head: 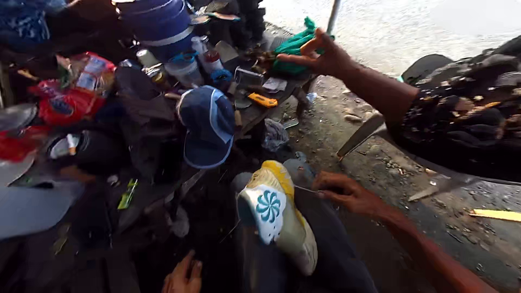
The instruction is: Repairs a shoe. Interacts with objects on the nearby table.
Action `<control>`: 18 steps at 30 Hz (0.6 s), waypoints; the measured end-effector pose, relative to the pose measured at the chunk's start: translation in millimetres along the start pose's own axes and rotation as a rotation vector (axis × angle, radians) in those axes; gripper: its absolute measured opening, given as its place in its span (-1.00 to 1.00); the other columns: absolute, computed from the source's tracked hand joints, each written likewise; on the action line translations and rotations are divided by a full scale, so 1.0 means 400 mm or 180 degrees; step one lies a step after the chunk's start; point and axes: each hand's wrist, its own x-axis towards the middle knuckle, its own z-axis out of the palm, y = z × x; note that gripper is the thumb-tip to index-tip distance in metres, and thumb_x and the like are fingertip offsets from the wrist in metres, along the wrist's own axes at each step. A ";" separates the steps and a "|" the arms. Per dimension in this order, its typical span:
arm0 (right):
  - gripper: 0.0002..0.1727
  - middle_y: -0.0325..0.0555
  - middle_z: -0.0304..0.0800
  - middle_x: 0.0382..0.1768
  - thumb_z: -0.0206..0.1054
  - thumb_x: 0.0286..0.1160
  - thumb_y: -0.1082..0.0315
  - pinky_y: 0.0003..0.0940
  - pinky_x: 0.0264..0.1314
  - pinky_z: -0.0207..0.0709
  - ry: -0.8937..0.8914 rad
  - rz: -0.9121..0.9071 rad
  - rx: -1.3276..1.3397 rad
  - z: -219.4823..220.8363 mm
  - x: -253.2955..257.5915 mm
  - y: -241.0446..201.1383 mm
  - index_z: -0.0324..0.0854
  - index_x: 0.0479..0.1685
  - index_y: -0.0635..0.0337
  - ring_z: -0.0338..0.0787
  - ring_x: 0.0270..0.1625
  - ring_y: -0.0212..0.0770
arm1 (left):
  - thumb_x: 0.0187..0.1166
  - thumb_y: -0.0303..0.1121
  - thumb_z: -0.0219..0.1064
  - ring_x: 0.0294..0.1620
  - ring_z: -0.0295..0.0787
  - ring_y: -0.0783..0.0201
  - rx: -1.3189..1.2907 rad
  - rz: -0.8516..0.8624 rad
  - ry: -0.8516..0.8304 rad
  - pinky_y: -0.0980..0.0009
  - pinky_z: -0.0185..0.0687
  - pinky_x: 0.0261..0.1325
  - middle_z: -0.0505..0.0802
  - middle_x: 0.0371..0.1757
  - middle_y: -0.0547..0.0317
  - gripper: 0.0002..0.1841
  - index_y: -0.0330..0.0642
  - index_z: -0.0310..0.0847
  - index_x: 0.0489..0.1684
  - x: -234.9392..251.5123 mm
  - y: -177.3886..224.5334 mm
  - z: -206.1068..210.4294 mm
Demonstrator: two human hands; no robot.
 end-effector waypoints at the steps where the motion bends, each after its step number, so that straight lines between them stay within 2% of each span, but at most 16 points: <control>1: -0.73 -0.22 0.73 -0.17 0.30 0.69 0.19 -0.65 -0.33 0.52 -0.0071 0.0117 0.0064 -0.009 -0.030 0.002 0.75 -0.08 0.23 0.61 -0.34 -0.55 | 0.66 -0.31 0.25 0.34 0.67 -0.41 -0.0025 0.0361 0.0229 -0.40 0.43 0.43 0.77 0.27 -0.41 -0.59 -0.43 0.68 0.32 -0.012 0.028 0.005; 2: -0.73 -0.28 0.71 -0.24 0.30 0.69 0.16 -0.67 -0.38 0.47 -0.0108 0.0256 0.0049 -0.020 -0.066 0.005 0.75 -0.11 0.20 0.57 -0.39 -0.59 | 0.64 -0.29 0.27 0.37 0.68 -0.29 -0.0159 0.0757 0.0558 -0.25 0.48 0.44 0.79 0.28 -0.32 -0.62 -0.38 0.74 0.25 -0.018 0.087 0.008; 3: -0.72 -0.33 0.69 -0.29 0.31 0.68 0.13 -0.69 -0.40 0.44 -0.0094 0.0419 -0.0022 -0.032 -0.110 0.011 0.76 -0.12 0.17 0.55 -0.42 -0.61 | 0.63 -0.28 0.30 0.36 0.73 -0.06 -0.0429 0.1124 0.0815 0.00 0.57 0.45 0.82 0.27 -0.18 -0.67 -0.31 0.80 0.16 -0.016 0.159 0.013; 4: -0.70 -0.37 0.67 -0.33 0.32 0.67 0.09 -0.71 -0.44 0.40 -0.0041 0.0608 -0.0142 -0.044 -0.158 0.017 0.77 -0.14 0.14 0.52 -0.45 -0.62 | 0.64 -0.32 0.32 0.36 0.74 0.16 -0.0808 0.1437 0.0866 0.27 0.63 0.46 0.84 0.25 -0.05 -0.73 -0.27 0.83 0.10 -0.009 0.231 0.020; 5: -0.70 -0.39 0.67 -0.37 0.33 0.65 0.07 -0.72 -0.46 0.39 0.0030 0.0813 -0.0298 -0.061 -0.205 0.020 0.77 -0.15 0.11 0.51 -0.47 -0.63 | 0.62 -0.41 0.32 0.35 0.76 0.25 -0.1178 0.1685 0.0758 0.37 0.67 0.45 0.85 0.24 -0.03 -0.77 -0.29 0.84 0.07 0.006 0.293 0.032; 7: -0.69 -0.43 0.68 -0.43 0.33 0.61 0.04 -0.71 -0.48 0.39 0.0225 0.1253 -0.0657 -0.093 -0.302 0.023 0.78 -0.14 0.09 0.52 -0.51 -0.65 | 0.52 -0.53 0.31 0.27 0.82 0.26 -0.1451 0.2002 0.0440 0.38 0.71 0.41 0.88 0.15 -0.09 -0.77 -0.37 0.84 0.00 0.045 0.367 0.072; 10: -0.66 -0.40 0.69 -0.49 0.34 0.50 0.03 -0.63 -0.49 0.42 0.0492 0.1899 -0.1045 -0.144 -0.445 0.021 0.77 -0.17 0.14 0.53 -0.55 -0.61 | 0.40 -0.43 0.38 -0.01 0.80 0.51 -0.1709 0.2060 -0.0181 0.51 0.68 0.19 0.90 -0.15 0.15 -0.82 -0.35 0.78 -0.17 0.104 0.395 0.120; 11: -0.66 -0.36 0.72 -0.48 0.36 0.46 0.05 -0.60 -0.47 0.44 0.0541 0.2089 -0.1078 -0.161 -0.491 0.015 0.77 -0.17 0.18 0.55 -0.55 -0.59 | 0.41 -0.42 0.39 -0.03 0.78 0.64 -0.1834 0.1976 -0.0381 0.60 0.66 0.18 0.88 -0.18 0.24 -0.80 -0.38 0.73 -0.15 0.110 0.395 0.122; 13: -0.68 -0.34 0.77 -0.45 0.36 0.39 0.13 -0.63 -0.46 0.48 0.0611 0.2325 -0.0993 -0.198 -0.577 -0.001 0.77 -0.20 0.23 0.58 -0.53 -0.62 | 0.43 -0.43 0.40 0.00 0.71 0.79 -0.2095 0.1743 -0.0612 0.72 0.62 0.23 0.85 -0.12 0.32 -0.70 -0.50 0.61 0.01 0.106 0.402 0.116; 16: -0.77 -0.30 0.66 -0.45 0.29 0.47 0.32 -0.56 -0.43 0.44 0.0403 0.3003 -0.0669 -0.254 -0.662 -0.051 0.68 -0.16 0.35 0.52 -0.52 -0.56 | 0.48 -0.42 0.38 0.03 0.72 0.81 -0.2496 0.1608 -0.0601 0.71 0.65 0.24 0.84 -0.10 0.47 -0.70 -0.43 0.57 0.06 0.105 0.407 0.124; 18: -0.86 -0.34 0.57 -0.53 0.26 0.55 0.43 -0.57 -0.51 0.37 0.0410 0.3530 -0.0558 -0.277 -0.701 -0.066 0.64 -0.15 0.35 0.46 -0.59 -0.55 | 0.51 -0.42 0.36 0.02 0.74 0.79 -0.2662 0.1574 -0.0556 0.68 0.68 0.23 0.85 -0.12 0.55 -0.76 -0.34 0.58 0.04 0.103 0.410 0.128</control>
